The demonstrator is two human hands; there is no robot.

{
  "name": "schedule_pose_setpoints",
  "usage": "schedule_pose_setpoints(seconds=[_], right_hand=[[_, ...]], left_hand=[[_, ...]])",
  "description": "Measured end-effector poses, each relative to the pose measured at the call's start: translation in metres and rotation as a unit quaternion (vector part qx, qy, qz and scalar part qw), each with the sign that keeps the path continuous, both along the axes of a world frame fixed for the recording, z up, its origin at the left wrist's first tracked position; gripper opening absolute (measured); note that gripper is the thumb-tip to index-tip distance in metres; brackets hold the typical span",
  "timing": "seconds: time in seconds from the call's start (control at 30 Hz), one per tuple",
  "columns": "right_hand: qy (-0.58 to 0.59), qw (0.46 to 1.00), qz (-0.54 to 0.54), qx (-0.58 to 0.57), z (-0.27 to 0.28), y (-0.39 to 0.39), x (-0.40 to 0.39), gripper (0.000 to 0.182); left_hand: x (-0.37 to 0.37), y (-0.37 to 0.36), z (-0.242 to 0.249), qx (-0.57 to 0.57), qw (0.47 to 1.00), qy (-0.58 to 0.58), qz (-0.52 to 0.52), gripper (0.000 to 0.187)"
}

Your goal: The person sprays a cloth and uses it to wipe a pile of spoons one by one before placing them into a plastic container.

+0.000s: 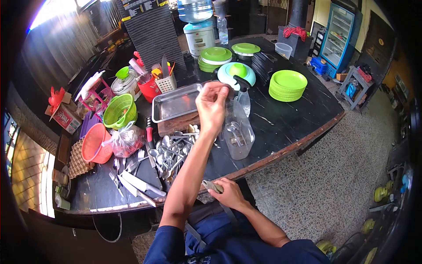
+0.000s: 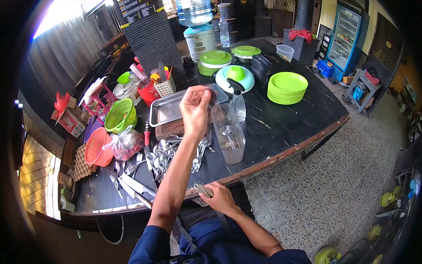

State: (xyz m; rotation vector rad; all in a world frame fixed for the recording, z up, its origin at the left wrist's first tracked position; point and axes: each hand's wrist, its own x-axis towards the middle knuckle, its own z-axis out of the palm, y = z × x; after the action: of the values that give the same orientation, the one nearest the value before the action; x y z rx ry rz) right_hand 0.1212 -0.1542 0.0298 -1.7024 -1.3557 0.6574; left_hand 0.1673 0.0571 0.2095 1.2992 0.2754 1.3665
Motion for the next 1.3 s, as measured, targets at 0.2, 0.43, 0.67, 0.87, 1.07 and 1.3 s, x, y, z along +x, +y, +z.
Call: schedule_pose_setpoints(seconds=[0.2,0.43,0.67,0.87,1.07,1.3], right_hand=[[0.015,1.0,0.001,-0.006,0.001,-0.002,0.004,0.041],[-0.015,0.999,0.031,-0.014,0.001,-0.001,0.0,0.04],[-0.013,0.997,0.057,-0.058,0.005,0.001,-0.001,0.041],[-0.008,0.996,0.061,-0.058,-0.001,0.003,-0.003,0.04],[-0.003,0.995,0.072,-0.062,0.003,0.002,-0.003,0.04],[0.028,0.999,0.033,-0.028,0.0,0.003,0.003,0.039]], left_hand=[[0.025,0.001,-0.023,-0.01,0.999,0.007,-0.052,0.005],[0.031,0.016,-0.078,0.021,0.977,0.046,-0.206,0.007],[0.012,-0.009,-0.087,0.156,0.915,0.296,-0.224,0.009],[0.007,-0.004,-0.082,0.348,0.823,0.401,-0.204,0.021],[0.009,-0.003,-0.077,0.371,0.77,0.455,-0.25,0.025],[-0.004,-0.01,-0.073,0.331,0.812,0.415,-0.24,0.033]])
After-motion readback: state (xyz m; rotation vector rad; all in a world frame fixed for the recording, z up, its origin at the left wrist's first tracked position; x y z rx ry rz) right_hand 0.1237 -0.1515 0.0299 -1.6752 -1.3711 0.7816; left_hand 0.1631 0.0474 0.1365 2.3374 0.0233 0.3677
